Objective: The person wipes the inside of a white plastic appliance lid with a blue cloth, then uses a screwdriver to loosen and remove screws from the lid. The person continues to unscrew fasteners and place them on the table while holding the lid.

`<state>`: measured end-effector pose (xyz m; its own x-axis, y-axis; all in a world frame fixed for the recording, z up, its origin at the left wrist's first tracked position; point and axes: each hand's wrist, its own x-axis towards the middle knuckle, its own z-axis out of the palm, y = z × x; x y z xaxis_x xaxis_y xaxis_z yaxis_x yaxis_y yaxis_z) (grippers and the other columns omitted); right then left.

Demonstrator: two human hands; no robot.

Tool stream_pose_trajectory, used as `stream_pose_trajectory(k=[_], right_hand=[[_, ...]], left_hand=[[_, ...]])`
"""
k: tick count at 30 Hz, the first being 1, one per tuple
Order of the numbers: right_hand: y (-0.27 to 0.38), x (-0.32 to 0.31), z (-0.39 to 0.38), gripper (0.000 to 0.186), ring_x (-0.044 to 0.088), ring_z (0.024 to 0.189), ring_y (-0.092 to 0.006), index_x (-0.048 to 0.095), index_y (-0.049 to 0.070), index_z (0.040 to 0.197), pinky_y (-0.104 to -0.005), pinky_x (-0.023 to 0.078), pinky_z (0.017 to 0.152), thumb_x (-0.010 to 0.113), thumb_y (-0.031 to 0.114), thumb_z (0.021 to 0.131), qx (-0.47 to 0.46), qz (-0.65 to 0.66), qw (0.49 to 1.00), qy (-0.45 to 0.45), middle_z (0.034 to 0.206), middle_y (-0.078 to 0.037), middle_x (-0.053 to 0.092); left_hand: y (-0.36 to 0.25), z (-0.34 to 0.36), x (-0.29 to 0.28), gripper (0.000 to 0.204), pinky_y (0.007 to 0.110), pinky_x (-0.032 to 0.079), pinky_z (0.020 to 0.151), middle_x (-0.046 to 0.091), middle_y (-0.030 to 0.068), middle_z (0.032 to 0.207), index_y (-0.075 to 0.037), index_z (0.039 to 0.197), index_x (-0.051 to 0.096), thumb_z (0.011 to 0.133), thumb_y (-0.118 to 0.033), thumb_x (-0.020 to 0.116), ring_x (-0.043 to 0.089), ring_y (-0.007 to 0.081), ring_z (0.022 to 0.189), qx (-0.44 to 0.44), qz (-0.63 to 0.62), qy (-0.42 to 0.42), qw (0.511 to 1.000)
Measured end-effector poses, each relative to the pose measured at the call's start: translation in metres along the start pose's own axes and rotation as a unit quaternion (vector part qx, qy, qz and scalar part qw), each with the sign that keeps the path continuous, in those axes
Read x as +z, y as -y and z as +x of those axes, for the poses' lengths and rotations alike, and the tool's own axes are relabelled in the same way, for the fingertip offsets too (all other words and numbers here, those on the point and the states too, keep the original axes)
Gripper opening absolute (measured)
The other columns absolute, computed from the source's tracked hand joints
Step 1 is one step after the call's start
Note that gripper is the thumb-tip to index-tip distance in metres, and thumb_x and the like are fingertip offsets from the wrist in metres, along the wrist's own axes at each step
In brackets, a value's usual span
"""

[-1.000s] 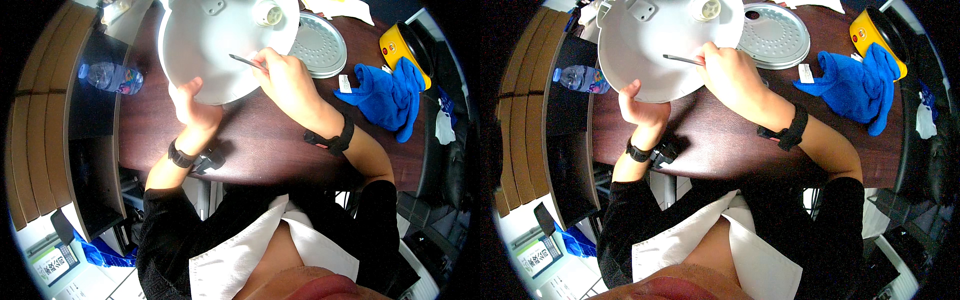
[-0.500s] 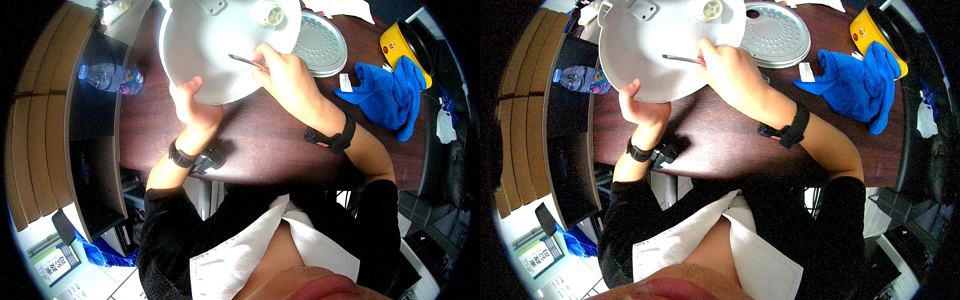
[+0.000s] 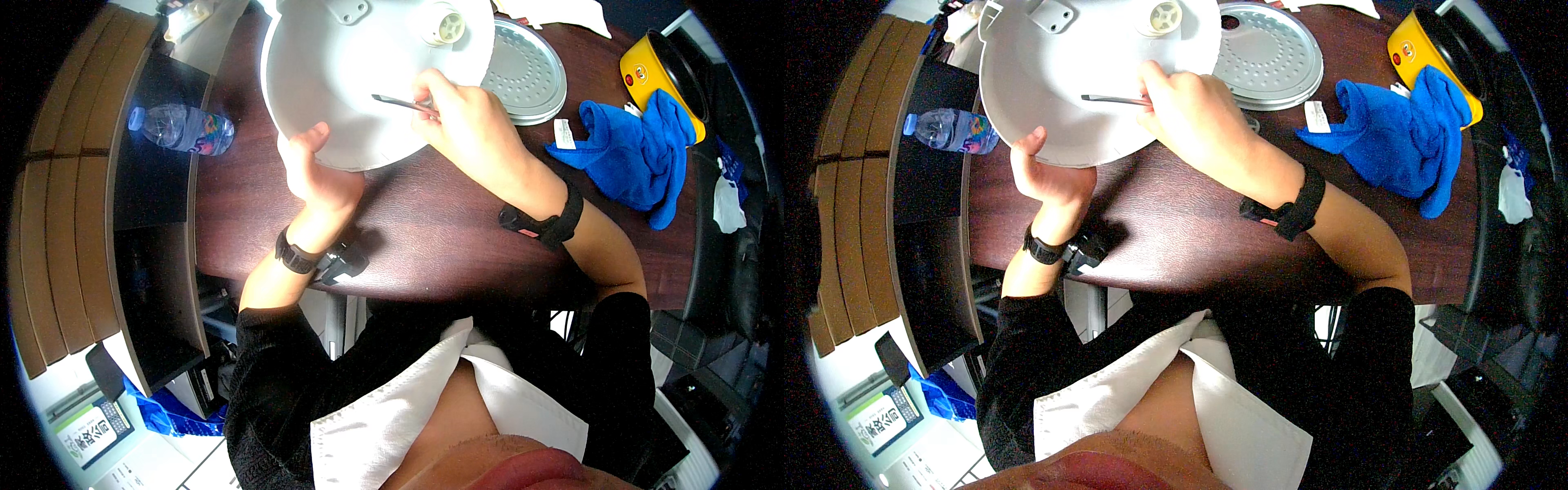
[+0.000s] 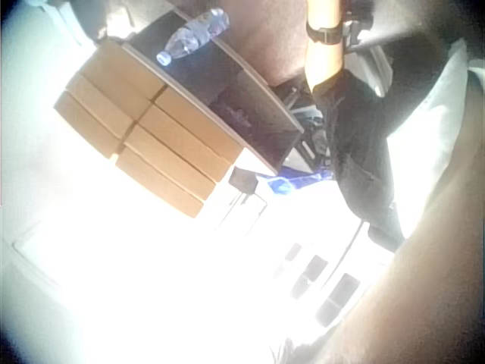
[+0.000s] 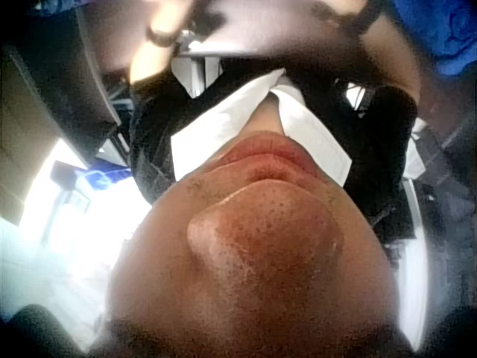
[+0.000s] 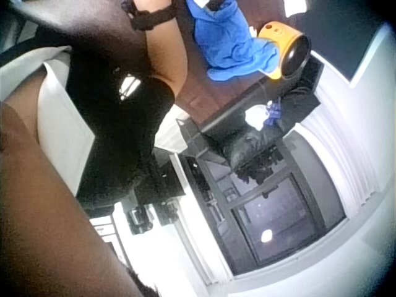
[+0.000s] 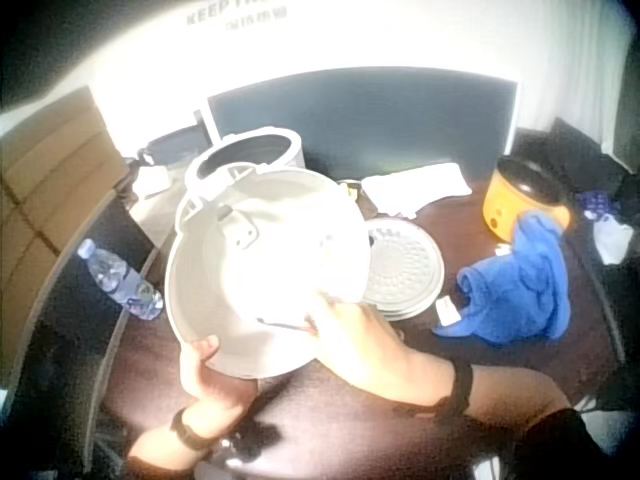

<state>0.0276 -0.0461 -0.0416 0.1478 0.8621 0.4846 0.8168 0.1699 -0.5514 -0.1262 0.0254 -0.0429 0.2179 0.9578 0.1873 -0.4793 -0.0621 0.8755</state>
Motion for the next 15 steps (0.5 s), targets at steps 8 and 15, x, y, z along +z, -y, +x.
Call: stream_pose_trajectory(k=[8,15], right_hand=[[-0.0016,0.0005,-0.0005,0.018,0.063,0.061,-0.0300,0.051,0.003,0.084,-0.0375,0.052,0.055,0.063,0.014,0.077,-0.007,-0.033,0.999,-0.004,0.064,-0.014,0.061],[-0.0040,0.0022,-0.0006,0.022,0.062,0.059,-0.0322,0.049,0.003,0.086,-0.0394,0.051,0.053,0.064,0.015,0.075,-0.023,-0.022,0.999,-0.010,0.062,-0.015,0.059]], left_hand=[[0.0005,0.0010,-0.0015,0.065,0.040,0.038,0.088,0.046,0.0123,0.109,-0.003,0.122,0.040,0.063,-0.028,0.051,0.047,0.0275,0.103,-0.006,-0.005,0.006,1.000],[0.0011,0.0013,-0.0010,0.066,0.040,0.038,0.088,0.046,0.0125,0.109,-0.003,0.123,0.039,0.064,-0.029,0.052,0.047,0.0273,0.103,-0.003,-0.009,0.019,1.000]])
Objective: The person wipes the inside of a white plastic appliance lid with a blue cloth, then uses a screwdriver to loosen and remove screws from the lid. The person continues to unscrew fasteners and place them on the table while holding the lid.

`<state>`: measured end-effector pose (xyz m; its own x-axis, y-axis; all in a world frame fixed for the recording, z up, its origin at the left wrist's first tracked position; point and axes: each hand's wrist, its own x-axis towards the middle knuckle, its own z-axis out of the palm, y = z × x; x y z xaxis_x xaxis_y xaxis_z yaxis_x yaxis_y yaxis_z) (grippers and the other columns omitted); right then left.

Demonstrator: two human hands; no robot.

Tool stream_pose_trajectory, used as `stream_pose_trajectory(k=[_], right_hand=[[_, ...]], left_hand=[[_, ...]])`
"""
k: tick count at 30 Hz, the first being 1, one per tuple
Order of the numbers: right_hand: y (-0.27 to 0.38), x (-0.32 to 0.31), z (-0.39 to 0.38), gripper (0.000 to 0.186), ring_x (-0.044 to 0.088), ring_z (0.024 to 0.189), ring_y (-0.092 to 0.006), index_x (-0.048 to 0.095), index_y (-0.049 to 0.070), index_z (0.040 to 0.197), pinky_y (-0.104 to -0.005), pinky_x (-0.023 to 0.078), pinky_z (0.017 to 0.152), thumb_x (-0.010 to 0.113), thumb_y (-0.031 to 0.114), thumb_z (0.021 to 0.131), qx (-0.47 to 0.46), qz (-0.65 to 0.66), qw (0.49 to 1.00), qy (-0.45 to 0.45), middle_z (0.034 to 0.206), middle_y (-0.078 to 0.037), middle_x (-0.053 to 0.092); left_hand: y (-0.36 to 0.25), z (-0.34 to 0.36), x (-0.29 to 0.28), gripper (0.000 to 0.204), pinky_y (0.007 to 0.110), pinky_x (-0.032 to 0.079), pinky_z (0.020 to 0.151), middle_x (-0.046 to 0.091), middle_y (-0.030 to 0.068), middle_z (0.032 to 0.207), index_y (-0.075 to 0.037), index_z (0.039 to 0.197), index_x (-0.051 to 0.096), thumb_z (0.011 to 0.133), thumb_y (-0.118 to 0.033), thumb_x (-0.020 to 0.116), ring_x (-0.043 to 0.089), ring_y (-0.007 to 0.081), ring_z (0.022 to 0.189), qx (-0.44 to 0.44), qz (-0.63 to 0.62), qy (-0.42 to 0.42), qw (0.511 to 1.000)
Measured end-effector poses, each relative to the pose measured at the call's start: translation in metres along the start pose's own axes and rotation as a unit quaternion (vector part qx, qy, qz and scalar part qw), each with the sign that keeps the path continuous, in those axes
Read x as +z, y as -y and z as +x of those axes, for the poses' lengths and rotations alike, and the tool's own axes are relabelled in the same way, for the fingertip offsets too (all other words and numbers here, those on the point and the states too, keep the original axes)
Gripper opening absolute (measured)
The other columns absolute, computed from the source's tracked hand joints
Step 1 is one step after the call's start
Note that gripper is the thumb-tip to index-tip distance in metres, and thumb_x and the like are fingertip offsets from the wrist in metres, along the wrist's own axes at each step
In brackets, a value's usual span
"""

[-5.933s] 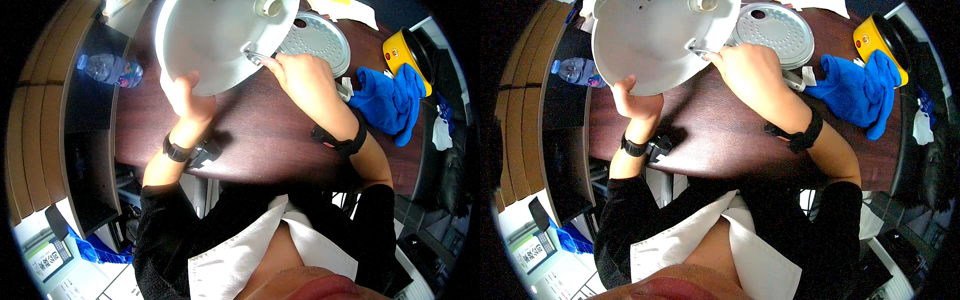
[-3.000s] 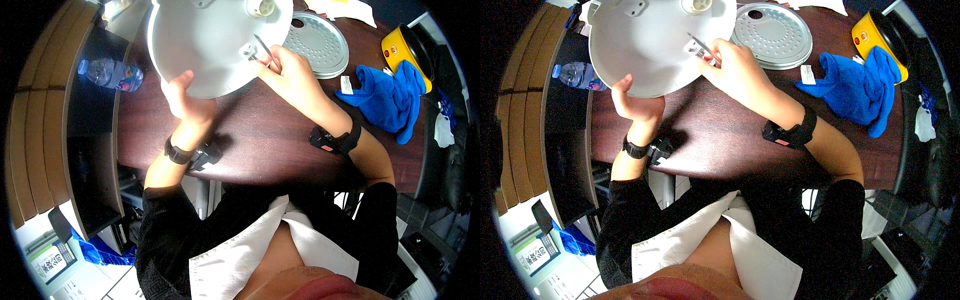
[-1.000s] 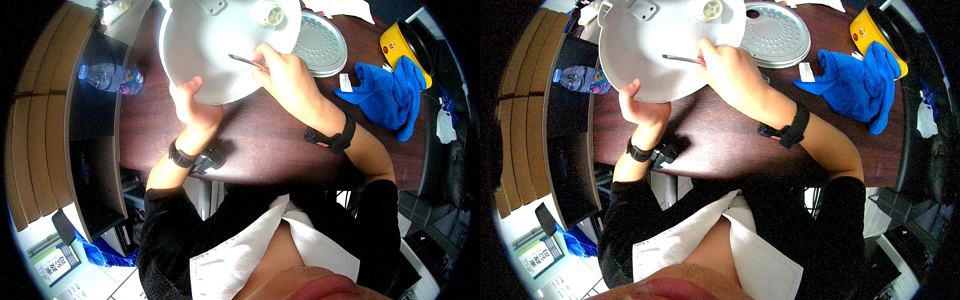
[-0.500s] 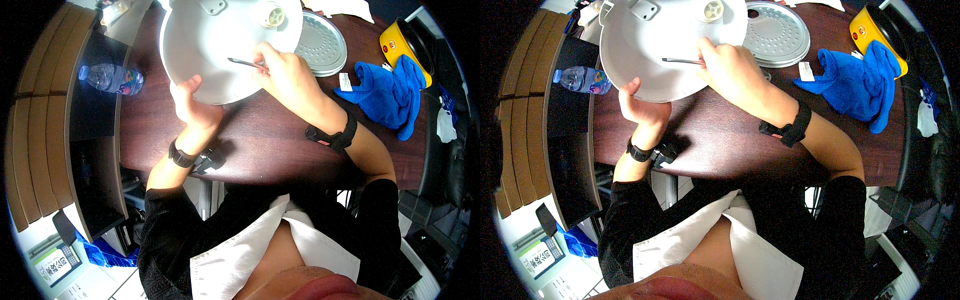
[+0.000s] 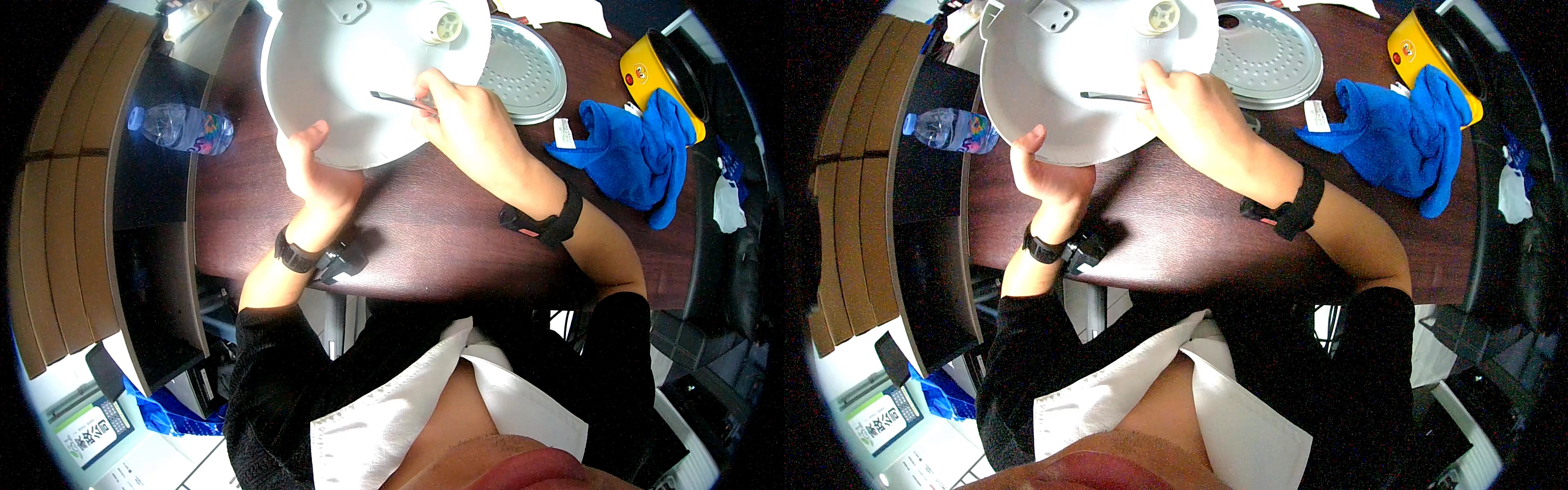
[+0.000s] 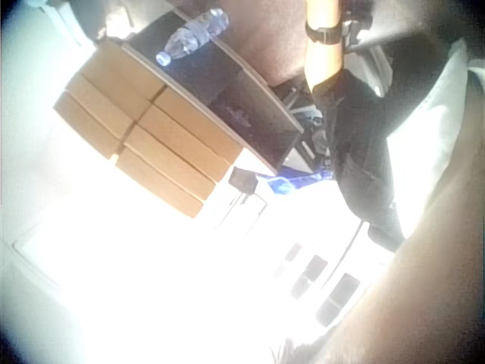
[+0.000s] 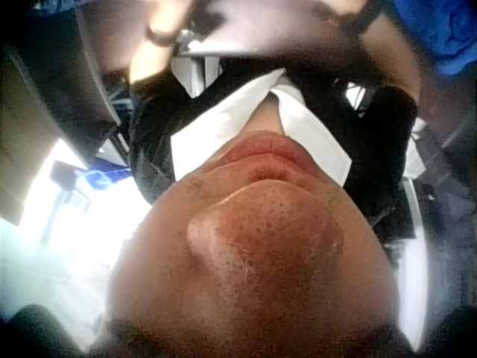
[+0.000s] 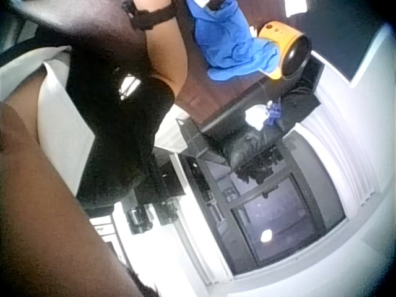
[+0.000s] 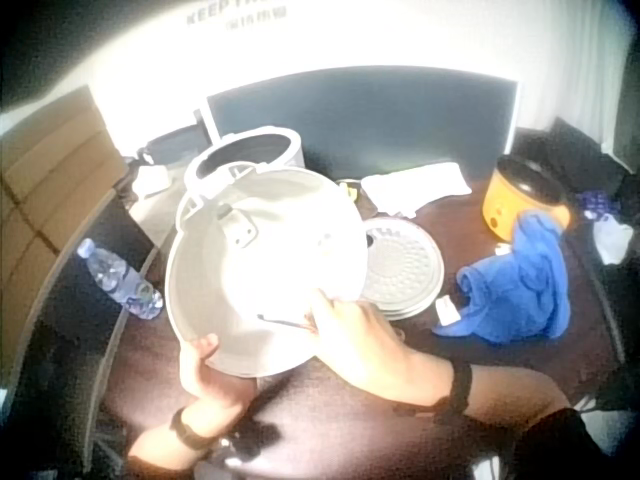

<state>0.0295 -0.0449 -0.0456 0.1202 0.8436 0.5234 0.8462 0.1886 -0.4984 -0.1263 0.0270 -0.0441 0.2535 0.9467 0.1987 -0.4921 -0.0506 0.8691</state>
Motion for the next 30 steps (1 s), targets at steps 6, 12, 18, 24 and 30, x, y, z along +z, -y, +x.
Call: stream_pose_trajectory(k=[6,12,18,24,30], right_hand=[[0.001,-0.002,0.001,0.019,0.063,0.061,-0.0288,0.049,0.005,0.088,-0.0354,0.050,0.055,0.062,0.008,0.075,0.009,-0.009,1.000,0.013,0.064,-0.013,0.060],[0.001,-0.006,0.002,0.021,0.062,0.058,-0.0299,0.051,0.004,0.084,-0.0386,0.051,0.053,0.065,0.016,0.074,0.021,0.009,1.000,0.007,0.062,-0.012,0.060],[-0.014,-0.043,0.009,0.025,0.056,0.051,-0.0157,0.056,0.002,0.076,-0.0271,0.042,0.048,0.068,0.022,0.069,0.146,0.066,0.987,0.027,0.055,-0.009,0.054],[-0.058,-0.097,-0.006,0.023,0.037,0.037,-0.0066,0.045,0.010,0.061,-0.0238,0.031,0.037,0.055,0.018,0.080,0.381,0.385,0.837,0.078,0.050,0.004,0.041],[-0.114,-0.110,-0.046,0.030,0.028,0.039,-0.0059,0.035,0.016,0.057,-0.0240,0.023,0.038,0.052,0.020,0.082,0.499,0.412,0.762,0.028,0.050,0.007,0.028]], left_hand=[[-0.002,-0.001,0.002,0.065,0.040,0.038,0.088,0.046,0.0129,0.109,-0.003,0.123,0.039,0.064,-0.029,0.051,0.047,0.0274,0.103,-0.008,0.002,-0.009,1.000],[-0.003,0.000,0.004,0.063,0.040,0.039,0.088,0.046,0.0129,0.110,-0.003,0.122,0.039,0.065,-0.028,0.051,0.047,0.0275,0.103,-0.019,-0.003,-0.041,0.999],[-0.009,0.009,0.002,0.057,0.040,0.041,0.086,0.050,0.0102,0.107,-0.004,0.120,0.043,0.068,-0.026,0.052,0.050,0.0261,0.100,-0.103,-0.070,-0.064,0.990],[-0.005,0.025,-0.004,0.051,0.038,0.042,0.085,0.053,0.0091,0.105,-0.005,0.117,0.047,0.070,-0.024,0.052,0.053,0.0254,0.096,-0.098,-0.063,-0.094,0.989],[-0.011,0.034,-0.007,0.047,0.036,0.042,0.082,0.051,0.0102,0.100,-0.001,0.114,0.047,0.071,-0.021,0.052,0.052,0.0237,0.093,-0.062,-0.070,-0.113,0.989]])
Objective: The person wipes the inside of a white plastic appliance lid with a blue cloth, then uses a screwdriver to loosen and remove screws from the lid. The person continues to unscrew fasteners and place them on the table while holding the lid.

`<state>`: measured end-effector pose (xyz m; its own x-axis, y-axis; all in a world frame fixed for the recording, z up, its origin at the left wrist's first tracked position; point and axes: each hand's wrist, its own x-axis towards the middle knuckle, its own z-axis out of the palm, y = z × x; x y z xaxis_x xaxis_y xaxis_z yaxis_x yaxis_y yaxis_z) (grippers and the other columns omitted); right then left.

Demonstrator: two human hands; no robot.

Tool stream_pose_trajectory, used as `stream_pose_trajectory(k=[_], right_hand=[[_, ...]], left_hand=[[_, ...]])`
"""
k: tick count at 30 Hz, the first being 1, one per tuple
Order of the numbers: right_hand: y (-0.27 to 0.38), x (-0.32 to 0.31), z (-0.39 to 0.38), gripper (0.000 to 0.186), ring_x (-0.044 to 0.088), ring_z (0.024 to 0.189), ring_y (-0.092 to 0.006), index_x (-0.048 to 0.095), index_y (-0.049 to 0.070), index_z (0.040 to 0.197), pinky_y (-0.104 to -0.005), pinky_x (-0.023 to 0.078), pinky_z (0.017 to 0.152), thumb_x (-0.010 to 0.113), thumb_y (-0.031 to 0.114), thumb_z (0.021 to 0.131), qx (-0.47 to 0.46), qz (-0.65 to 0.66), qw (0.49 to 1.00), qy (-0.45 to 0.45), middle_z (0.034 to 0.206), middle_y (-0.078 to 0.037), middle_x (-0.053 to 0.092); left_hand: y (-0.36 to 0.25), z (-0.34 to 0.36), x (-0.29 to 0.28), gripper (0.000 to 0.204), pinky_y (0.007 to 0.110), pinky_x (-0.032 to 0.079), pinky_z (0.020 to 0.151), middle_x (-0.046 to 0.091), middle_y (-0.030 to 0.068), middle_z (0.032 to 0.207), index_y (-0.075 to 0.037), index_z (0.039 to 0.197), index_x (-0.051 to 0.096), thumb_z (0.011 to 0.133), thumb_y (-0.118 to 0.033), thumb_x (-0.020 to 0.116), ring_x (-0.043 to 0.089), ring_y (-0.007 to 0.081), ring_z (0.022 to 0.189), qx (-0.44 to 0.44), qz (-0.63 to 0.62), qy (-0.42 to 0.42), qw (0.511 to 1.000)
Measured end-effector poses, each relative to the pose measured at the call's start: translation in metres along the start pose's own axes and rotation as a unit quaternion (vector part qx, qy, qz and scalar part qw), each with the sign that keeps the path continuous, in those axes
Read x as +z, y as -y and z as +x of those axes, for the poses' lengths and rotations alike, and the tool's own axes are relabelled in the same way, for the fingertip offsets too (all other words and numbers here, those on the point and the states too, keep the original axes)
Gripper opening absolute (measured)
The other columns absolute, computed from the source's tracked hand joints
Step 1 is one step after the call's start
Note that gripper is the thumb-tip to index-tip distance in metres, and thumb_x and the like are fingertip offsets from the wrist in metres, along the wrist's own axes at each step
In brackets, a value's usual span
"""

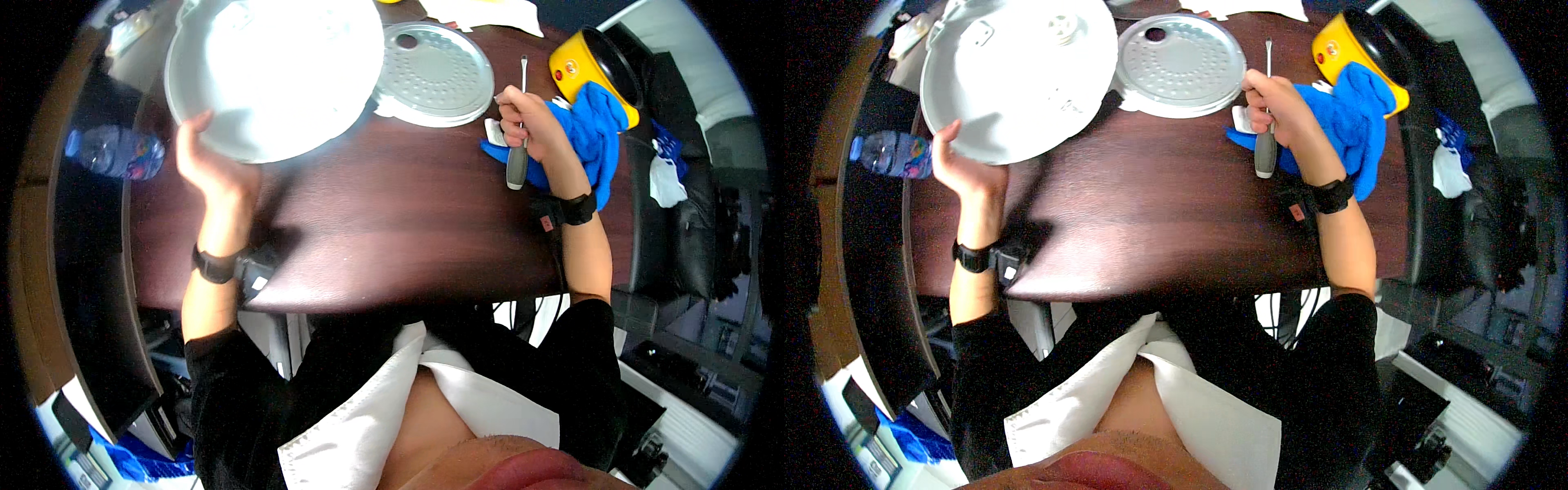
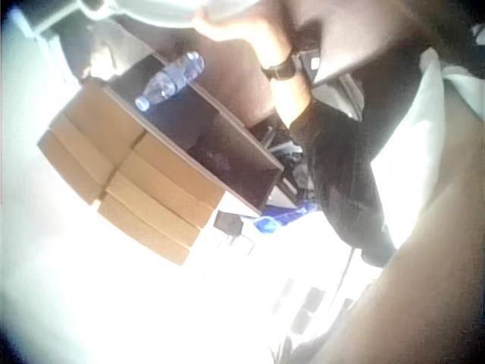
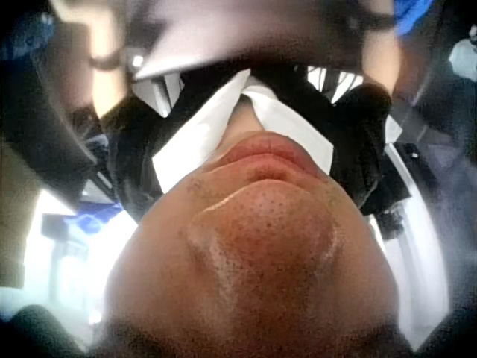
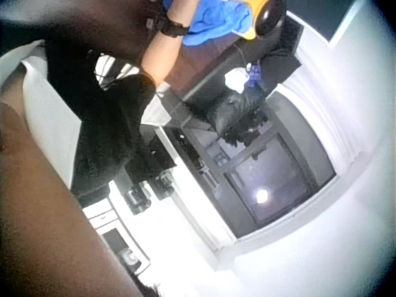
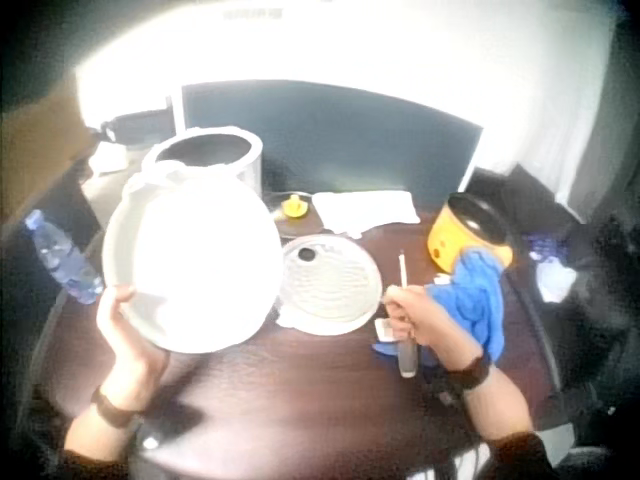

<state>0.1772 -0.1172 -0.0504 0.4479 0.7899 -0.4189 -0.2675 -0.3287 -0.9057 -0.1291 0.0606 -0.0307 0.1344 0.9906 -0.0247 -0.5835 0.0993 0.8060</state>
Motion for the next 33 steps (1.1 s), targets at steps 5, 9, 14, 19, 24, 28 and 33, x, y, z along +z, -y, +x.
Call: stream_pose_trajectory(k=[5,9,14,19,24,28,33], right_hand=[[0.000,-0.035,0.000,0.032,0.026,0.038,-0.0059,0.032,0.017,0.055,-0.0231,0.022,0.038,0.050,0.020,0.082,-0.005,-0.025,0.999,-0.048,0.049,0.007,0.026],[-0.001,-0.060,0.015,0.031,0.028,0.039,-0.0055,0.032,0.017,0.056,-0.0230,0.023,0.038,0.050,0.021,0.082,-0.022,-0.058,0.994,-0.087,0.050,0.007,0.027],[0.005,-0.063,0.021,0.031,0.029,0.039,-0.0062,0.034,0.016,0.056,-0.0226,0.025,0.038,0.050,0.022,0.082,-0.024,-0.073,0.992,-0.104,0.049,0.006,0.030],[0.010,-0.019,0.003,0.033,0.031,0.039,-0.0068,0.034,0.016,0.054,-0.0231,0.026,0.038,0.050,0.023,0.082,-0.028,-0.103,0.994,-0.036,0.046,0.004,0.032],[0.026,0.038,0.004,0.024,0.033,0.040,-0.0064,0.042,0.013,0.062,-0.0254,0.028,0.037,0.055,0.021,0.080,-0.011,-0.025,0.995,0.100,0.051,0.006,0.033],[0.027,0.108,0.024,0.020,0.031,0.041,-0.0047,0.044,0.013,0.068,-0.0221,0.027,0.039,0.052,0.022,0.083,-0.024,-0.050,0.988,0.141,0.051,0.008,0.029],[0.013,0.161,0.062,0.015,0.032,0.045,-0.0057,0.051,0.006,0.081,-0.0234,0.029,0.041,0.054,0.020,0.083,0.056,-0.015,0.986,0.157,0.056,0.006,0.032]], left_hand=[[-0.003,0.005,0.000,0.053,0.036,0.041,0.086,0.051,0.0100,0.107,-0.002,0.120,0.046,0.070,-0.020,0.052,0.051,0.0243,0.099,0.004,-0.009,0.005,1.000],[-0.003,0.007,-0.001,0.052,0.036,0.041,0.085,0.052,0.0095,0.106,-0.002,0.118,0.047,0.071,-0.020,0.053,0.051,0.0243,0.098,-0.006,-0.019,0.014,1.000],[-0.009,0.007,0.001,0.051,0.036,0.041,0.085,0.052,0.0109,0.107,-0.001,0.118,0.047,0.071,-0.020,0.052,0.051,0.0251,0.099,0.014,-0.002,0.025,1.000],[-0.035,0.016,-0.005,0.051,0.036,0.042,0.084,0.051,0.0125,0.107,0.001,0.118,0.046,0.071,-0.020,0.050,0.052,0.0262,0.099,0.047,0.008,0.050,0.998],[-0.050,0.027,-0.018,0.050,0.035,0.046,0.079,0.053,0.0141,0.102,0.002,0.115,0.048,0.071,-0.022,0.050,0.054,0.0266,0.095,0.118,0.005,0.073,0.990],[-0.058,0.031,-0.022,0.051,0.037,0.044,0.081,0.052,0.0138,0.102,0.002,0.114,0.048,0.069,-0.023,0.051,0.052,0.0272,0.097,0.161,-0.011,0.061,0.985],[-0.067,0.033,-0.024,0.055,0.040,0.039,0.086,0.050,0.0141,0.105,0.002,0.115,0.048,0.067,-0.024,0.054,0.048,0.0285,0.102,0.180,-0.044,0.033,0.982]])
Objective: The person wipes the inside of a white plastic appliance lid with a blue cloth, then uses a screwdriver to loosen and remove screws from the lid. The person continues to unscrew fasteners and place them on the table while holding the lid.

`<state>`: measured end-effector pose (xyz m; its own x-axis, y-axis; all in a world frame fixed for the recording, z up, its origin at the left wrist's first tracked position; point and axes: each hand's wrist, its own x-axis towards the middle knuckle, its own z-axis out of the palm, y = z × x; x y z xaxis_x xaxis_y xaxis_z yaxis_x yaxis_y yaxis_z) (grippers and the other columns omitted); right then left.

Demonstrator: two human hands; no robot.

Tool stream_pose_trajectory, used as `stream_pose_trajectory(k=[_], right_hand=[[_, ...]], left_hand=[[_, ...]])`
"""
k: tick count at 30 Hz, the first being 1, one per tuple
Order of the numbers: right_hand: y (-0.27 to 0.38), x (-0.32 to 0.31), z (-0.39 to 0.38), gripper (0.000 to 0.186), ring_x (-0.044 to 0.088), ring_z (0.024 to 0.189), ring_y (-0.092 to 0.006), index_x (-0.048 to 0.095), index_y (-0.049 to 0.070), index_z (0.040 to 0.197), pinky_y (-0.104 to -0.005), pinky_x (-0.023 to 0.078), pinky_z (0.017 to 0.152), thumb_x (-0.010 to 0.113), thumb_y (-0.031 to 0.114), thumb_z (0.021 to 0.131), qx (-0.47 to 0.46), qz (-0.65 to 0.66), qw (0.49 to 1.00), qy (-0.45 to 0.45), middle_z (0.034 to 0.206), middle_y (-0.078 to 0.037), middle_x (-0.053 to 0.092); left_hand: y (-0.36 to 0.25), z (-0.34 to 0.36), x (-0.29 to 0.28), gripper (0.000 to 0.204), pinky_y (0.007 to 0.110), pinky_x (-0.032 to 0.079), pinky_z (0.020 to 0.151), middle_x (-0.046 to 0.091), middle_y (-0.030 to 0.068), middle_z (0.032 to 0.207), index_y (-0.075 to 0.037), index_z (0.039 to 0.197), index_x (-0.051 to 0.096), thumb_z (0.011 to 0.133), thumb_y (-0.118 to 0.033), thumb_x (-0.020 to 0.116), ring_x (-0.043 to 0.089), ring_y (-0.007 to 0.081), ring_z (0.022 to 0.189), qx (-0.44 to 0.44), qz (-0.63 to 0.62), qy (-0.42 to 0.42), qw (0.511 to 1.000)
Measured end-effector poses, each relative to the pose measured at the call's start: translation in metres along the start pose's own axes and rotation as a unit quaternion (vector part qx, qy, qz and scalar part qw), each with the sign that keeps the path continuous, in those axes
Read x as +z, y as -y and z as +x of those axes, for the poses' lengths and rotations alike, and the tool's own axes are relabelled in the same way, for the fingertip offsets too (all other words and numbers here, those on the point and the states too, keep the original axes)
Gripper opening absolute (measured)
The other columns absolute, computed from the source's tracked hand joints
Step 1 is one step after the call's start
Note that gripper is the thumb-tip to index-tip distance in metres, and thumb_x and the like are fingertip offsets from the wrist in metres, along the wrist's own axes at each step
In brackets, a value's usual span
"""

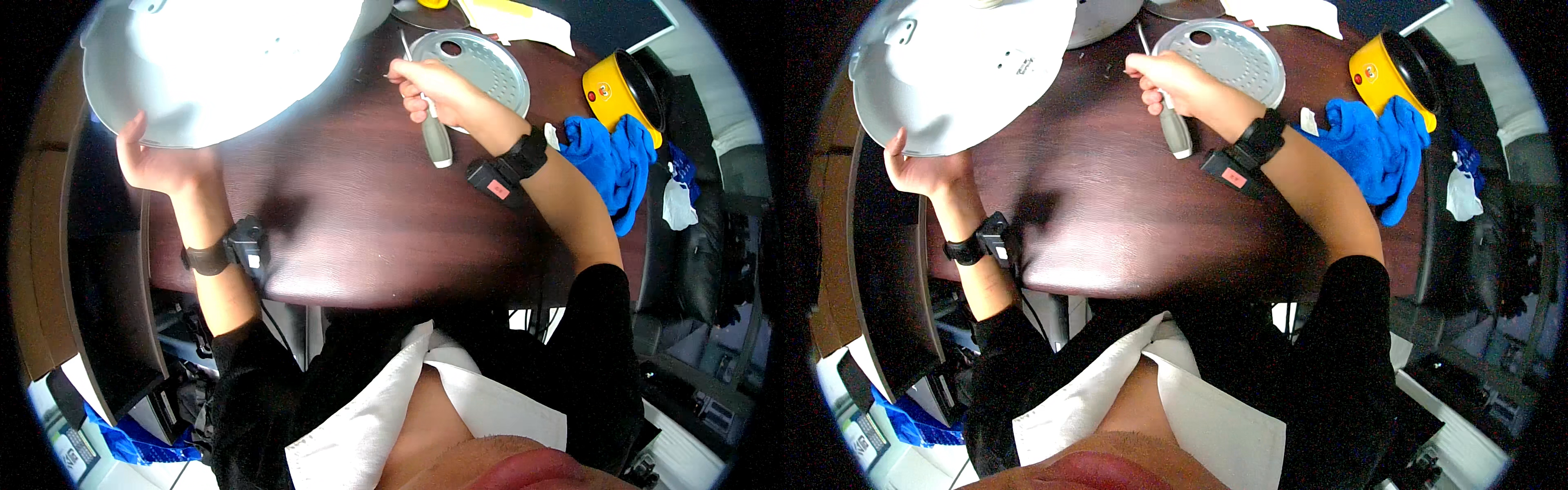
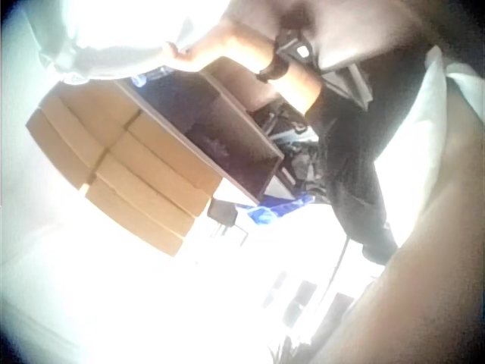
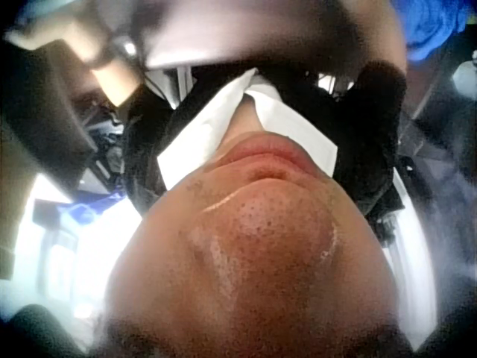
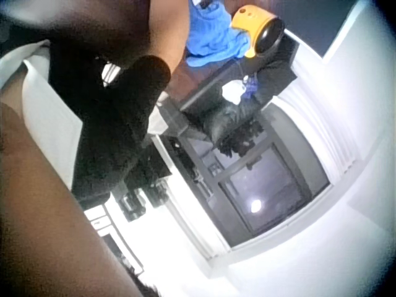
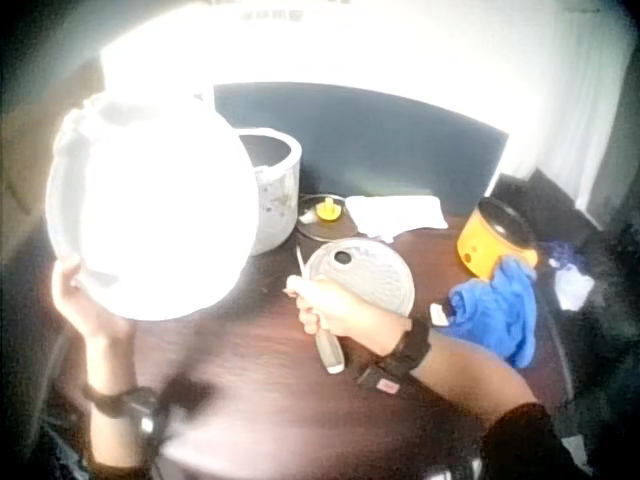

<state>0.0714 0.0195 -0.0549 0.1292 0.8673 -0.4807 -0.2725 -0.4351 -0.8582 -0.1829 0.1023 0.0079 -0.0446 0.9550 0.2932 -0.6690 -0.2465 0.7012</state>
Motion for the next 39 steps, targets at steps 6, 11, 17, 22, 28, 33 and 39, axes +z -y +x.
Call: stream_pose_trajectory(k=[6,11,17,22,28,33,39], right_hand=[[-0.007,0.014,0.017,0.013,0.032,0.045,-0.0066,0.052,0.002,0.085,-0.0241,0.030,0.042,0.054,0.015,0.085,-0.019,0.068,0.997,-0.011,0.057,0.004,0.034],[-0.011,-0.004,-0.007,0.013,0.038,0.044,-0.0070,0.052,0.002,0.084,-0.0239,0.033,0.041,0.053,0.016,0.085,-0.034,-0.010,0.999,0.026,0.057,0.003,0.037],[-0.019,-0.030,-0.058,0.019,0.047,0.051,-0.0096,0.051,0.005,0.090,-0.0239,0.039,0.047,0.051,0.024,0.089,-0.070,-0.116,0.991,-0.015,0.066,0.000,0.045],[-0.025,-0.085,-0.109,0.024,0.053,0.065,-0.0101,0.052,0.003,0.106,-0.0236,0.045,0.056,0.050,0.019,0.089,-0.096,-0.132,0.979,-0.121,0.072,-0.002,0.050],[-0.032,-0.162,-0.137,0.035,0.052,0.074,-0.0110,0.042,0.002,0.121,-0.0258,0.044,0.065,0.051,0.011,0.088,-0.081,-0.138,0.951,-0.264,0.081,-0.002,0.051],[-0.040,-0.162,-0.129,0.043,0.048,0.094,-0.0115,0.040,0.001,0.124,-0.0230,0.038,0.085,0.055,0.017,0.087,-0.130,-0.252,0.891,-0.353,0.102,-0.003,0.050],[-0.015,-0.127,-0.108,0.036,0.050,0.104,-0.0141,0.050,0.005,0.118,-0.0276,0.039,0.090,0.049,0.029,0.091,-0.249,-0.068,0.953,-0.157,0.113,-0.007,0.054]], left_hand=[[0.001,0.005,-0.004,0.057,0.040,0.036,0.088,0.048,0.0144,0.107,0.001,0.116,0.047,0.065,-0.025,0.055,0.046,0.0291,0.104,-0.001,-0.016,-0.004,1.000],[0.003,0.005,-0.007,0.055,0.040,0.037,0.088,0.049,0.0129,0.104,0.001,0.115,0.048,0.067,-0.024,0.054,0.046,0.0279,0.102,0.000,-0.027,0.001,1.000],[0.008,0.001,-0.005,0.052,0.037,0.039,0.085,0.049,0.0125,0.103,0.001,0.114,0.048,0.068,-0.022,0.053,0.047,0.0269,0.101,-0.009,-0.012,0.007,1.000],[0.012,-0.015,0.006,0.054,0.038,0.041,0.086,0.049,0.0127,0.104,0.001,0.117,0.046,0.068,-0.022,0.052,0.048,0.0270,0.101,-0.069,-0.009,0.019,0.997],[0.035,-0.032,0.010,0.062,0.044,0.039,0.094,0.050,0.0152,0.116,0.000,0.123,0.042,0.067,-0.022,0.055,0.049,0.0317,0.108,-0.228,-0.047,0.026,0.972],[0.047,-0.050,0.024,0.057,0.038,0.045,0.086,0.051,0.0140,0.109,0.000,0.122,0.041,0.071,-0.022,0.050,0.051,0.0267,0.101,-0.289,-0.049,0.062,0.954],[0.057,-0.056,0.033,0.062,0.040,0.046,0.087,0.051,0.0166,0.114,0.002,0.123,0.040,0.068,-0.024,0.052,0.052,0.0296,0.103,-0.348,-0.045,0.111,0.930]])
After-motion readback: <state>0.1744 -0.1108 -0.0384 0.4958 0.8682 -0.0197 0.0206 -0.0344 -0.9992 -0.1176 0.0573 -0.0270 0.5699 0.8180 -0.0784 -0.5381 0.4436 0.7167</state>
